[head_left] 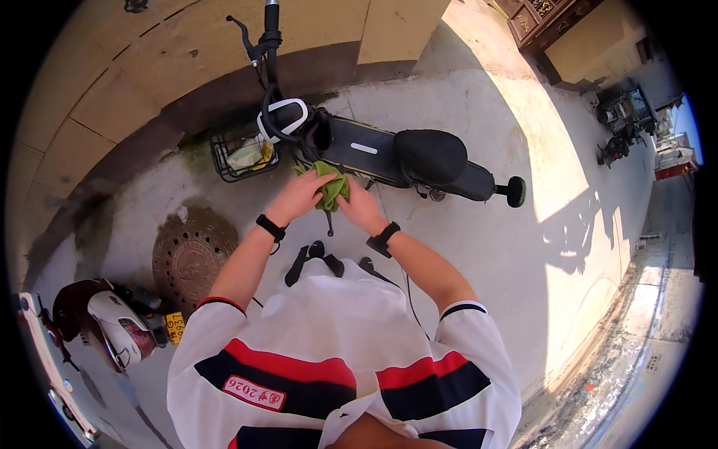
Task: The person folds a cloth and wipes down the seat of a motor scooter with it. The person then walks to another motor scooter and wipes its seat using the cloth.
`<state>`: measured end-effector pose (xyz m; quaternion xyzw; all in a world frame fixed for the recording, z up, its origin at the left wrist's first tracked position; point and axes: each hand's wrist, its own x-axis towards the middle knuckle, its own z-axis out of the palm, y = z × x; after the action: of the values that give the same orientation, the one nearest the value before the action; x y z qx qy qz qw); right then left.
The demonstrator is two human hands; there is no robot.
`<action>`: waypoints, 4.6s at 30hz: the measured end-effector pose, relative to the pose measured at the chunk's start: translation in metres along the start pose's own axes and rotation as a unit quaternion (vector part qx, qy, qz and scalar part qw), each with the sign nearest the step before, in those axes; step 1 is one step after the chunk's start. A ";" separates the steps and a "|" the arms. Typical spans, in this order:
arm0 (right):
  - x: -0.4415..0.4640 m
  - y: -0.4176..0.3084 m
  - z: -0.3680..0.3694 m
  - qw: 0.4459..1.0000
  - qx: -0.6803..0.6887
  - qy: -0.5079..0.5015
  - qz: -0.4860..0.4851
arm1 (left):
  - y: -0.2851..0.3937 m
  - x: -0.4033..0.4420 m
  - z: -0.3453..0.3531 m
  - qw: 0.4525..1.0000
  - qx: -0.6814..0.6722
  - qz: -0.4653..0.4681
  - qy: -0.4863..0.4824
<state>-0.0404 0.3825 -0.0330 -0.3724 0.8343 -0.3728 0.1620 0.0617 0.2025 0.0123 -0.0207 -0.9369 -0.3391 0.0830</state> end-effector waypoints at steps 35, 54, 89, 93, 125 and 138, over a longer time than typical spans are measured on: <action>-0.040 0.050 -0.041 0.969 0.007 -0.059 -0.241 | 0.025 -0.021 0.040 0.976 -0.031 -0.133 0.168; -0.004 0.002 0.003 0.996 0.001 0.051 -0.069 | -0.040 -0.032 0.006 0.938 0.004 -0.209 0.276; 0.003 0.010 0.000 0.994 -0.100 -0.028 -0.021 | 0.003 -0.025 0.024 0.984 0.105 -0.038 0.142; 0.003 0.010 0.000 0.995 -0.098 -0.017 -0.027 | -0.015 -0.017 0.025 0.977 0.146 -0.047 0.150; 0.003 0.021 0.006 0.997 -0.065 -0.005 -0.044 | 0.008 -0.017 0.037 0.997 -0.029 -0.056 -0.034; -0.008 0.002 -0.005 0.975 0.028 0.136 -0.175 | -0.051 0.006 0.005 0.966 0.137 -0.165 0.141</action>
<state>-0.0389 0.3924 -0.0314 -0.4537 0.7597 -0.4658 -0.0100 0.0498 0.1666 -0.0229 0.1939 -0.9438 -0.2156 0.1588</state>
